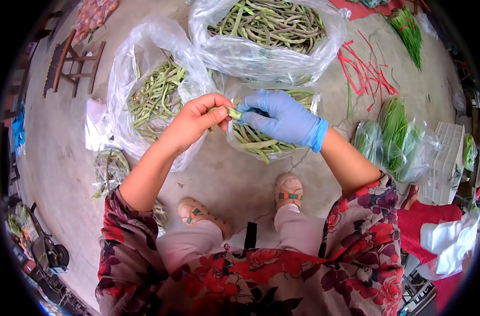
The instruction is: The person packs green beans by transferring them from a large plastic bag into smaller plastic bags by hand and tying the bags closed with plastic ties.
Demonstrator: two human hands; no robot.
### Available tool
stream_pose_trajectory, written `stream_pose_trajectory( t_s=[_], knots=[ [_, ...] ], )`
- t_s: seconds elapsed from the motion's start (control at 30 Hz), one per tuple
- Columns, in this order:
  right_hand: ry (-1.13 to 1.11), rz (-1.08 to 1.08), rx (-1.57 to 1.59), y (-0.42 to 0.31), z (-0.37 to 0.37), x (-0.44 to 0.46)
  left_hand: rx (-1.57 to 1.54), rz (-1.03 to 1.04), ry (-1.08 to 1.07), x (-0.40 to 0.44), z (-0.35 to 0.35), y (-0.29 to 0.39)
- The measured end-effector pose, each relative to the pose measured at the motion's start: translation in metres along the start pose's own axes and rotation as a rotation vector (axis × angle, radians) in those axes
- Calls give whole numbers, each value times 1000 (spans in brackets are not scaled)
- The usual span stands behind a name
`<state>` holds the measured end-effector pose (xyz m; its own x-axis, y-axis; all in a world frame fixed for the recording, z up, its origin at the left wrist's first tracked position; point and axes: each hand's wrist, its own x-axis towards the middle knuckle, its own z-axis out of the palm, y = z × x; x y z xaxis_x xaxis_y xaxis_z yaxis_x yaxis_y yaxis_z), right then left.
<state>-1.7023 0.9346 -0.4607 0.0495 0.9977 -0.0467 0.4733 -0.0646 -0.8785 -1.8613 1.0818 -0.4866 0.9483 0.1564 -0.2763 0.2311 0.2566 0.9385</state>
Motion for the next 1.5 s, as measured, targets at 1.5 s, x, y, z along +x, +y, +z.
stream_pose_trajectory(
  t_s=[1.5],
  knots=[
    [531,214,-907,22,-23,-72,1030,-171,130,-17,23,-7]
  ],
)
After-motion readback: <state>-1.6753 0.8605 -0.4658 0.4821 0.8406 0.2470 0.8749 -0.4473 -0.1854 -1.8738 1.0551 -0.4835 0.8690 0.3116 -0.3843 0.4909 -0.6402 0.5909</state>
